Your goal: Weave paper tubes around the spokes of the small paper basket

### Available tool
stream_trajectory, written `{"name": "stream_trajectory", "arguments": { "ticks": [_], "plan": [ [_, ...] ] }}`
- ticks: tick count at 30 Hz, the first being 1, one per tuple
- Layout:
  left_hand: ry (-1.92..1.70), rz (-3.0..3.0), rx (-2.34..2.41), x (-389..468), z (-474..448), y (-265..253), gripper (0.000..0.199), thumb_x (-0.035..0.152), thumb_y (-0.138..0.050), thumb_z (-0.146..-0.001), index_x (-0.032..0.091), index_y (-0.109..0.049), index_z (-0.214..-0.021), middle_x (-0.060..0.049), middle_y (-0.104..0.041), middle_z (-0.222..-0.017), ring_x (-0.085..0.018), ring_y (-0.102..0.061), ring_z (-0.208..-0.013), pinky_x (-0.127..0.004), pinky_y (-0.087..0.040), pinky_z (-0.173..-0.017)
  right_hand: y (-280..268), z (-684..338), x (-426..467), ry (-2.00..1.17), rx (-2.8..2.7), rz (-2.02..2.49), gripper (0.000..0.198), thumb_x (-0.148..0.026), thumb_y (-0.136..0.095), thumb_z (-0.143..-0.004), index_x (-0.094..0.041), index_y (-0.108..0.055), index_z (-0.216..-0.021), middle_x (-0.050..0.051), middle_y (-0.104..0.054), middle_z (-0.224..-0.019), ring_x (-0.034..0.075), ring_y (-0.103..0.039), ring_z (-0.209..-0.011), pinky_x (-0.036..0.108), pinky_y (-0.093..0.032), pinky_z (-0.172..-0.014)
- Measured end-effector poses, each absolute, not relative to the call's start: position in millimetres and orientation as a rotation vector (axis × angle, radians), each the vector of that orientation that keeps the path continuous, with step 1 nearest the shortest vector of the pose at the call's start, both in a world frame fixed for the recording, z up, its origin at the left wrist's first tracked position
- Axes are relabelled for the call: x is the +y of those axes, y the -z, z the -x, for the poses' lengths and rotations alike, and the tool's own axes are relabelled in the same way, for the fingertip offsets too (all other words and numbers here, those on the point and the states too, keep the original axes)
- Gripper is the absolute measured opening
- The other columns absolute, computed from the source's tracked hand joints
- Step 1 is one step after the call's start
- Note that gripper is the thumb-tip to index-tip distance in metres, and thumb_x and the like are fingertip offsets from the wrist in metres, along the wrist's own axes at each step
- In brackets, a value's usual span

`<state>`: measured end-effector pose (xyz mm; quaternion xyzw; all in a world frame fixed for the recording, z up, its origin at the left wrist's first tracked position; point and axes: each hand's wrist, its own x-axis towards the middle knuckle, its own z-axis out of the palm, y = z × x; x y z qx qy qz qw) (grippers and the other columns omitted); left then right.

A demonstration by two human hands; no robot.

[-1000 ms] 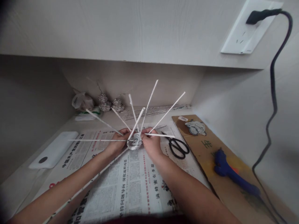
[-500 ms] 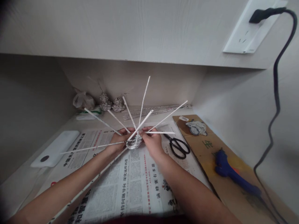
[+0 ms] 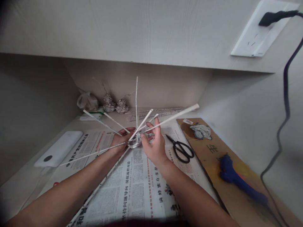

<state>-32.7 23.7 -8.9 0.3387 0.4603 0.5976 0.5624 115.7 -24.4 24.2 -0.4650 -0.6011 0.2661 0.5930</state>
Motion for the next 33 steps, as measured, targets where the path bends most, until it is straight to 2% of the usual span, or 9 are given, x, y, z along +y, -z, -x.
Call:
{"name": "stream_trajectory", "arguments": {
  "ticks": [3,6,8,10,17,22,26,30,33],
  "plan": [
    [-1.418,-0.849,1.108,23,33,9,0.040,0.034,-0.092,-0.051,0.015,-0.074,-0.081,-0.003,-0.070,-0.063,-0.014,-0.061,-0.053,-0.028,-0.049,-0.054,-21,-117,-25,-0.445,-1.553,1.178,0.092,-0.025,-0.064,-0.085,-0.032,-0.015,-0.162,0.011,-0.057,-0.145,0.022,-0.066,-0.092,0.034,-0.054,-0.071],
    [-1.429,-0.901,1.133,22,33,7,0.036,0.033,-0.091,-0.053,0.014,-0.075,-0.079,-0.003,-0.071,-0.064,-0.014,-0.061,-0.054,-0.027,-0.048,-0.055,-21,-120,-24,-0.312,-1.677,1.190,0.082,-0.017,-0.056,-0.086,-0.031,-0.023,-0.160,0.010,-0.053,-0.149,0.022,-0.065,-0.093,0.038,-0.055,-0.081],
    [-1.431,-0.923,1.124,20,34,5,0.034,0.031,-0.091,-0.053,0.013,-0.076,-0.078,-0.005,-0.073,-0.066,-0.015,-0.063,-0.056,-0.029,-0.050,-0.058,-21,-123,-22,-0.224,-1.759,1.202,0.066,-0.012,-0.050,-0.085,-0.026,-0.042,-0.150,0.011,-0.060,-0.140,0.025,-0.064,-0.103,0.042,-0.052,-0.093],
    [-1.423,-0.944,1.113,19,34,3,0.033,0.031,-0.090,-0.054,0.013,-0.078,-0.079,-0.006,-0.074,-0.069,-0.016,-0.064,-0.058,-0.029,-0.051,-0.059,-20,-126,-18,-0.177,-1.769,1.260,0.050,-0.011,-0.049,-0.084,-0.021,-0.057,-0.132,0.013,-0.068,-0.123,0.028,-0.063,-0.106,0.045,-0.050,-0.096],
    [-1.345,-0.978,1.065,16,33,2,0.033,0.030,-0.091,-0.053,0.013,-0.080,-0.079,-0.009,-0.077,-0.074,-0.018,-0.067,-0.063,-0.030,-0.053,-0.064,-27,-138,-11,-0.172,-1.699,1.443,0.020,-0.012,-0.057,-0.075,-0.022,-0.062,-0.092,0.008,-0.071,-0.088,0.026,-0.065,-0.084,0.041,-0.050,-0.081],
    [-1.337,-0.998,1.073,15,31,2,0.030,0.030,-0.091,-0.053,0.014,-0.080,-0.076,-0.009,-0.077,-0.073,-0.019,-0.068,-0.063,-0.031,-0.053,-0.064,-22,-133,-6,-0.541,-1.499,1.358,0.018,-0.022,-0.065,-0.075,-0.026,-0.052,-0.087,0.000,-0.071,-0.074,0.020,-0.064,-0.066,0.032,-0.049,-0.067],
    [-1.342,-1.014,1.083,14,30,3,0.028,0.028,-0.091,-0.052,0.016,-0.080,-0.074,-0.008,-0.076,-0.072,-0.018,-0.067,-0.062,-0.031,-0.053,-0.063,-13,-127,3,-0.905,-1.137,1.218,0.037,-0.035,-0.075,-0.069,-0.026,-0.047,-0.092,-0.002,-0.072,-0.074,0.019,-0.068,-0.063,0.030,-0.051,-0.062],
    [-1.298,-1.044,1.052,13,29,4,0.030,0.029,-0.092,-0.051,0.015,-0.079,-0.073,-0.007,-0.075,-0.071,-0.017,-0.065,-0.061,-0.028,-0.051,-0.061,-10,-131,6,-0.951,-1.157,1.265,0.043,-0.037,-0.080,-0.065,-0.022,-0.061,-0.102,0.000,-0.073,-0.078,0.019,-0.068,-0.068,0.032,-0.052,-0.065],
    [-1.275,-1.092,1.024,12,28,4,0.031,0.030,-0.092,-0.052,0.014,-0.078,-0.074,-0.006,-0.074,-0.069,-0.016,-0.064,-0.059,-0.027,-0.050,-0.060,-11,-133,2,-0.941,-1.320,1.331,0.025,-0.040,-0.077,-0.070,-0.021,-0.071,-0.084,0.001,-0.071,-0.071,0.018,-0.064,-0.064,0.030,-0.049,-0.060]
  ]
}}
